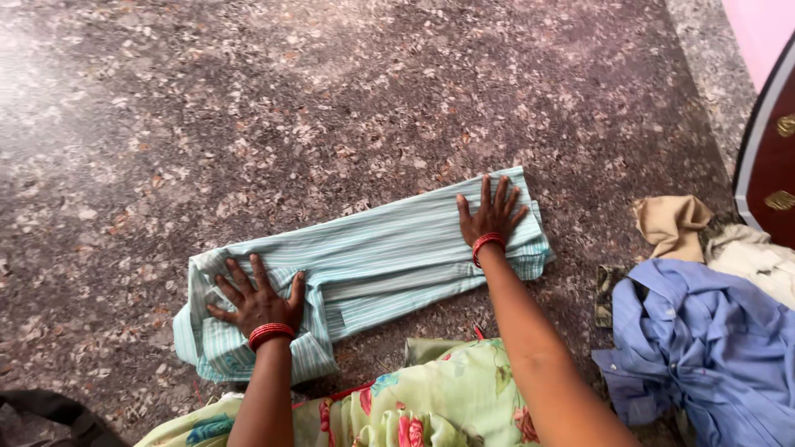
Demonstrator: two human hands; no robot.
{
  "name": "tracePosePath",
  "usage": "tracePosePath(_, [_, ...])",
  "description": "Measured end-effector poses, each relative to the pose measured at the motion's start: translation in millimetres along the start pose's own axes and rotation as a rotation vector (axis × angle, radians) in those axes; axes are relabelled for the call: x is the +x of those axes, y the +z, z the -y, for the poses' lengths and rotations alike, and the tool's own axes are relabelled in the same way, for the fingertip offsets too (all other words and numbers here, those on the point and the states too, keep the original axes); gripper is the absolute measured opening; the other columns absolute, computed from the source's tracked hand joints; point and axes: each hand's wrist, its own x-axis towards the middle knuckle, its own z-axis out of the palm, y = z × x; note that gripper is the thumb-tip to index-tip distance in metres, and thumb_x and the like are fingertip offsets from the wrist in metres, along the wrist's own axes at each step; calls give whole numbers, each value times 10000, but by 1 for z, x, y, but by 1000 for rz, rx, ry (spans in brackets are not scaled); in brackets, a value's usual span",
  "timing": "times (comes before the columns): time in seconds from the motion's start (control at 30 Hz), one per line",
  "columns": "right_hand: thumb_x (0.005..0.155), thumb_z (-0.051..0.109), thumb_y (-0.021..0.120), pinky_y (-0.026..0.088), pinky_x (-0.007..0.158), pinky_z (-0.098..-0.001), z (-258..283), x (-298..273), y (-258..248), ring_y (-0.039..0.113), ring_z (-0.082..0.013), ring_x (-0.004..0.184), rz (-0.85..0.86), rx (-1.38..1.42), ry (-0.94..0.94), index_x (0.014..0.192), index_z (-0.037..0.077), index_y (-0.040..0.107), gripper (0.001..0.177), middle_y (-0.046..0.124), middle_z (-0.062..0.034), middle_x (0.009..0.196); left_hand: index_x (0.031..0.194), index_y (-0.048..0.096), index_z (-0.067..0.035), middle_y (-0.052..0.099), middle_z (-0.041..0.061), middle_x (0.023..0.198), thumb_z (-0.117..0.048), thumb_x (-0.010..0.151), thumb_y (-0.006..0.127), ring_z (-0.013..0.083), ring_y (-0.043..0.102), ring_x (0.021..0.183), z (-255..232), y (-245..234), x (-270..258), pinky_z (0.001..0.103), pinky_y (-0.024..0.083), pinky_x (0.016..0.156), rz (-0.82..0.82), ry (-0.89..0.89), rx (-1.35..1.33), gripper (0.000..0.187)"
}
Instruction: The person takes a shirt from a bag, spreads it on the floor, buttons it by hand, and then folds the garment before placing it back into the bag.
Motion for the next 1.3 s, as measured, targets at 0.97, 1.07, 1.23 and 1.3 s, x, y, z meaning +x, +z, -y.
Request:
tracePosePath(0.97, [810,250,783,542,910,-465,127,-356,-35,595,-409,1175,386,609,-848,1356,183,632,570,547,-235,1373,1386,640,-204,704,229,1164,-362,979,584,424,659,1113,84,-146,-9,493,507,977,365,226,-441,440])
tracePosePath(1.07, [721,254,812,461,1027,-510,142,-362,-22,476,-476,1296,129,598,-1066,1403,250,618,708,268,-376,1563,1339,664,-187,709,223,1183,-344,974,591,422,658,1126,79,-141,-14,498,497,1004,329,146,-407,404])
tracePosePath(1.23, [870,273,789,429,1117,-488,155,-340,-16,523,-387,1307,284,574,-890,1354,158,657,515,575,-203,1407,1255,769,-77,717,244,1236,-402,1063,503,417,687,1158,73,-142,2,478,517,1057,466,-26,-272,462])
tracePosePath(1.3, [911,273,793,422,1140,-490,155,-346,-32,520,-386,1339,141,603,-922,1304,83,670,454,594,-209,1402,1282,718,-29,672,259,1283,-513,1062,475,412,646,1194,68,-136,5,479,495,1059,535,-84,-271,585])
